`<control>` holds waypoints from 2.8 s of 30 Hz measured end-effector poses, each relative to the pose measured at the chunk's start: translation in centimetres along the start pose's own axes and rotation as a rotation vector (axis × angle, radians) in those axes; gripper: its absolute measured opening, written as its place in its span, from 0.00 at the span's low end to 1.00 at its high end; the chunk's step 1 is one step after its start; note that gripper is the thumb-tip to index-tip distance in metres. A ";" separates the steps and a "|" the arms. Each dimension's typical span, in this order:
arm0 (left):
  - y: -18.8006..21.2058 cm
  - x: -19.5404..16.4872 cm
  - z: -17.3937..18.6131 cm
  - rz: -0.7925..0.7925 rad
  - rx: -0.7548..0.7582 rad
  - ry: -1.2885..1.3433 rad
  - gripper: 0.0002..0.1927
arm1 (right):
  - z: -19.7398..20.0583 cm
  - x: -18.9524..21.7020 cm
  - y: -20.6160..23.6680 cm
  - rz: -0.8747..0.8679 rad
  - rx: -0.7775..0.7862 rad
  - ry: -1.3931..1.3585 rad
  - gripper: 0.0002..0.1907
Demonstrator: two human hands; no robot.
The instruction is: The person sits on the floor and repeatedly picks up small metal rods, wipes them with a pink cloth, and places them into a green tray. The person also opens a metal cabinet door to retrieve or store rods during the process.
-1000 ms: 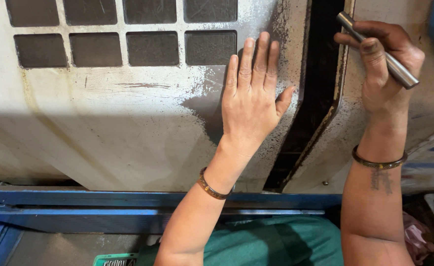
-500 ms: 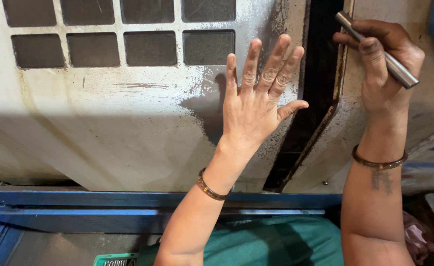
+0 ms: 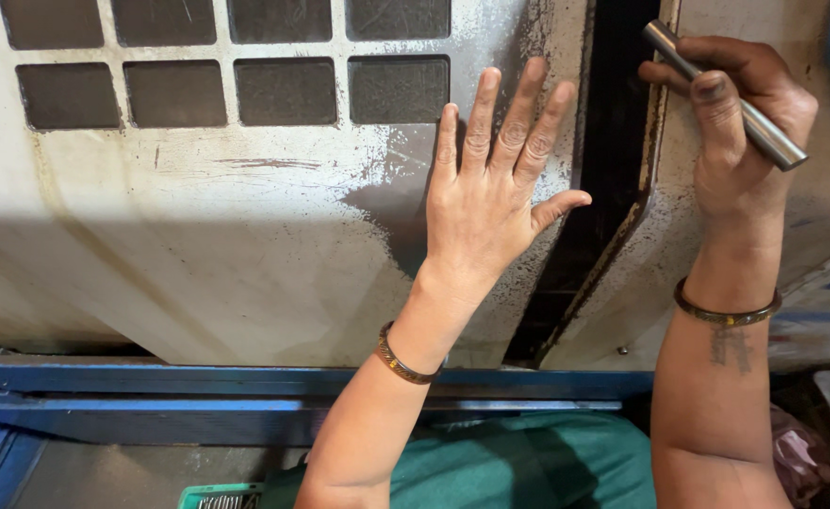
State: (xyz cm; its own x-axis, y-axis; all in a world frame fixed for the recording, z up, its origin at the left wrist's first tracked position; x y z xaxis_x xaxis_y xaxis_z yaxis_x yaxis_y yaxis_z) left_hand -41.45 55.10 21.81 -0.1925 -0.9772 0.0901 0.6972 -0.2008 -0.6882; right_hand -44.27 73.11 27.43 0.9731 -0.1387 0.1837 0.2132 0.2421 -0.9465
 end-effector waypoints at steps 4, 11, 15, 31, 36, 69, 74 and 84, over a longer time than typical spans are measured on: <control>0.0 0.1 0.4 0.011 -0.048 0.001 0.46 | 0.0 0.0 0.0 0.013 0.003 0.019 0.22; 0.0 0.3 0.2 0.032 -0.018 -0.003 0.48 | 0.1 0.0 -0.1 0.024 0.007 0.017 0.22; 0.0 0.4 0.3 0.031 -0.076 0.001 0.48 | 0.1 -0.1 0.0 0.015 0.004 0.020 0.22; 0.4 0.2 0.1 0.026 -0.209 0.058 0.48 | 0.3 -0.5 0.0 0.011 0.005 0.000 0.21; 0.5 0.2 0.0 0.024 -0.158 0.061 0.51 | 0.4 -0.7 0.1 0.005 0.010 -0.022 0.21; 10.8 5.5 -1.4 0.122 -0.321 0.120 0.35 | 1.9 -1.2 1.0 -0.070 -0.034 -0.027 0.21; 12.6 10.3 -0.4 0.156 -0.314 0.204 0.34 | 1.7 -1.2 1.1 -0.082 -0.025 -0.051 0.20; 15.0 18.1 1.7 0.204 -0.299 0.168 0.41 | 0.9 1.4 -0.3 -0.045 -0.164 -0.124 0.33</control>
State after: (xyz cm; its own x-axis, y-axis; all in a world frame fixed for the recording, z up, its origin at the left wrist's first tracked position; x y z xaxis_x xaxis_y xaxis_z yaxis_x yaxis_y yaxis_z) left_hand -33.31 34.25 14.31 -0.1983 -0.9649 -0.1722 0.5058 0.0497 -0.8612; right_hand -42.92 73.68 28.18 0.9685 -0.0244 0.2479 0.2491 0.0775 -0.9654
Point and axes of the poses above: each hand's wrist, its own y-axis away from the middle knuckle, its own z-axis out of the back of the hand, x = y × z, the point moved 8 cm from there along -y, towards the middle knuckle, and after that the axes turned 4 degrees about y, right-handed, at the moved point
